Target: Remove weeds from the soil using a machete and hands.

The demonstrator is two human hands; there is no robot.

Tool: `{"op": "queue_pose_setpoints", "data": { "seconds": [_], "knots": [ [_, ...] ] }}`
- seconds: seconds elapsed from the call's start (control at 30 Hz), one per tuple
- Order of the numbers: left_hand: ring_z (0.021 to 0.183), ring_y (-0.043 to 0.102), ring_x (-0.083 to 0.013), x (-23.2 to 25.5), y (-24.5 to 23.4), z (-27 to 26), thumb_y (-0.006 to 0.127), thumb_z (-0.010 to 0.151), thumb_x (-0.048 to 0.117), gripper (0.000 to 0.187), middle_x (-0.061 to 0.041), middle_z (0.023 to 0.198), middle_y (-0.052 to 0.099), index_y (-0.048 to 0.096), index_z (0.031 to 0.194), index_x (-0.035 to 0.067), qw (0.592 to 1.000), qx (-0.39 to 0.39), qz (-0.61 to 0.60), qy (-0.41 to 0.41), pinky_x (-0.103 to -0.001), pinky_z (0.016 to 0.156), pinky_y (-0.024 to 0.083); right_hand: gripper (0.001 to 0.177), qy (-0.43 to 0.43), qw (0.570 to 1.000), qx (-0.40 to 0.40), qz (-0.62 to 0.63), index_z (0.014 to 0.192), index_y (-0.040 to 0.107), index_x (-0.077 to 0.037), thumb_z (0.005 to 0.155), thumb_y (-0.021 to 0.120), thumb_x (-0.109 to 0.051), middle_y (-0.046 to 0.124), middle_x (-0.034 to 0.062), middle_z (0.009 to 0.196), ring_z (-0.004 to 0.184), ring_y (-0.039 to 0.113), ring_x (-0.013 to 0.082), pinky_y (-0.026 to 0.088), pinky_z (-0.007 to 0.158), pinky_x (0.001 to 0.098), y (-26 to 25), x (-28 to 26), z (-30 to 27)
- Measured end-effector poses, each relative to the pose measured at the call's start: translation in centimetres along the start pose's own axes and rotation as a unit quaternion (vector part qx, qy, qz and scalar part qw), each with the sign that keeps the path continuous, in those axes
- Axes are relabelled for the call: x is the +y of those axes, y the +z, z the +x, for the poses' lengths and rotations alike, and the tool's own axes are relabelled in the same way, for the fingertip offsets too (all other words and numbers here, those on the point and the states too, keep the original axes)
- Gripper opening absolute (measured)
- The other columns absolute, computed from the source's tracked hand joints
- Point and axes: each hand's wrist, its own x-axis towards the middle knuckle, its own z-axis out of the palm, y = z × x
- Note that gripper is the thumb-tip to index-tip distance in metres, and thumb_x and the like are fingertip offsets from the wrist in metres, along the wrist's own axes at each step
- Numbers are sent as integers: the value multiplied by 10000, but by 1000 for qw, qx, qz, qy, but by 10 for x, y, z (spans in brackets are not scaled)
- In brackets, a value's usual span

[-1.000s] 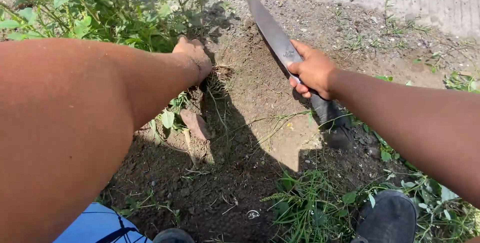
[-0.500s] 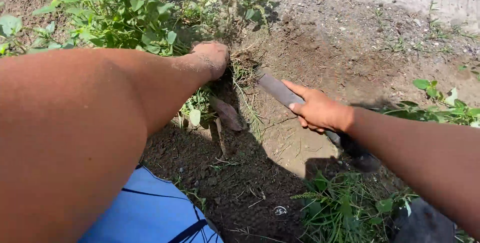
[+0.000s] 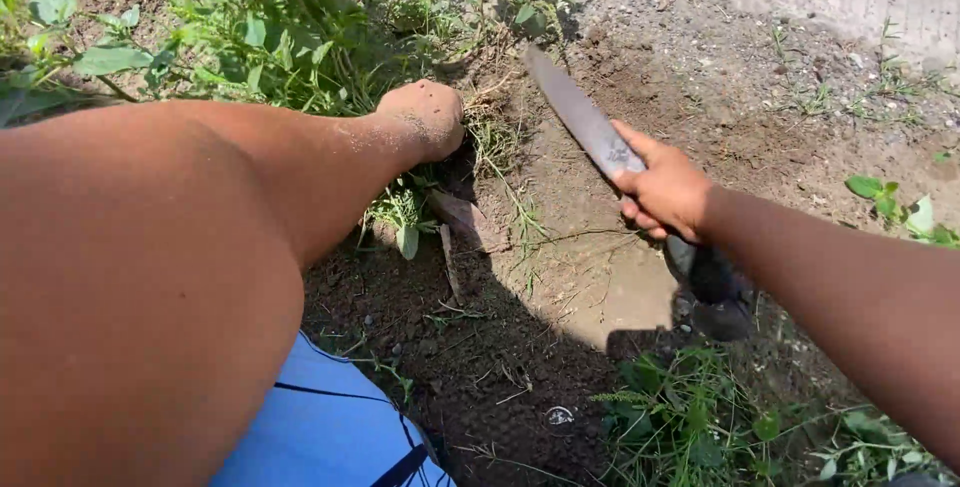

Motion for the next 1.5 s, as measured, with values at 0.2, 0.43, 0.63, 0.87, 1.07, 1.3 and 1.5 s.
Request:
{"op": "queue_pose_setpoints", "data": {
  "seconds": [0.2, 0.43, 0.63, 0.87, 1.07, 1.3, 1.5],
  "knots": [
    [1173, 652, -369, -13, 21, 20, 598, 923, 199, 294, -204, 1236, 688, 719, 1134, 33, 999, 44, 17, 25, -481, 984, 532, 742, -60, 948, 218, 223, 1616, 128, -433, 1037, 468, -117, 510, 40, 601, 425, 418, 136, 365, 357, 312, 36, -11, 15],
    [1145, 678, -380, 7, 16, 5, 580, 926, 166, 271, -207, 1214, 710, 740, 1113, 52, 999, 17, 30, 34, -477, 981, 548, 754, -19, 996, 72, 38, 1618, 243, -471, 1009, 517, -122, 516, 56, 590, 413, 379, 146, 333, 355, 339, -43, 32, 6],
    [1109, 684, -381, 3, 17, -8, 603, 888, 167, 283, -201, 1162, 722, 728, 1119, 62, 996, 15, 66, 55, -483, 961, 553, 744, -42, 970, 103, 216, 1614, 148, -426, 1029, 510, -143, 503, 58, 601, 400, 397, 154, 358, 356, 342, 56, 16, 11],
    [1024, 696, -382, -64, 37, -79, 616, 836, 173, 299, -185, 1061, 736, 707, 1106, 82, 983, -88, 124, 99, -503, 916, 556, 793, -83, 986, 58, 133, 1627, 234, -484, 1003, 466, -55, 466, 57, 629, 423, 370, 133, 314, 356, 318, -8, 2, -2],
    [1034, 694, -386, -6, 13, -100, 642, 827, 185, 301, -211, 1066, 727, 712, 1082, 41, 977, -78, 142, 137, -489, 913, 561, 698, -120, 963, 183, 157, 1599, 230, -413, 1029, 449, -76, 508, 55, 681, 438, 438, 139, 350, 359, 345, 44, -10, -29],
    [1290, 566, -330, 39, 19, -78, 631, 880, 180, 294, -195, 1301, 632, 713, 1117, 26, 929, -28, 272, 248, -457, 1067, 488, 738, 34, 997, -45, -46, 1598, 228, -526, 1030, 526, -161, 514, 65, 601, 417, 379, 155, 326, 375, 330, 35, 20, -37],
    [1470, 267, -479, 24, 36, -21, 700, 845, 189, 629, -276, 1554, 259, 460, 1407, 40, 929, 78, 282, 227, -693, 1152, 218, 760, 12, 993, 33, 117, 1600, 264, -508, 999, 510, -113, 481, 38, 609, 411, 364, 124, 309, 363, 315, 16, 27, -34]
  ]
}}
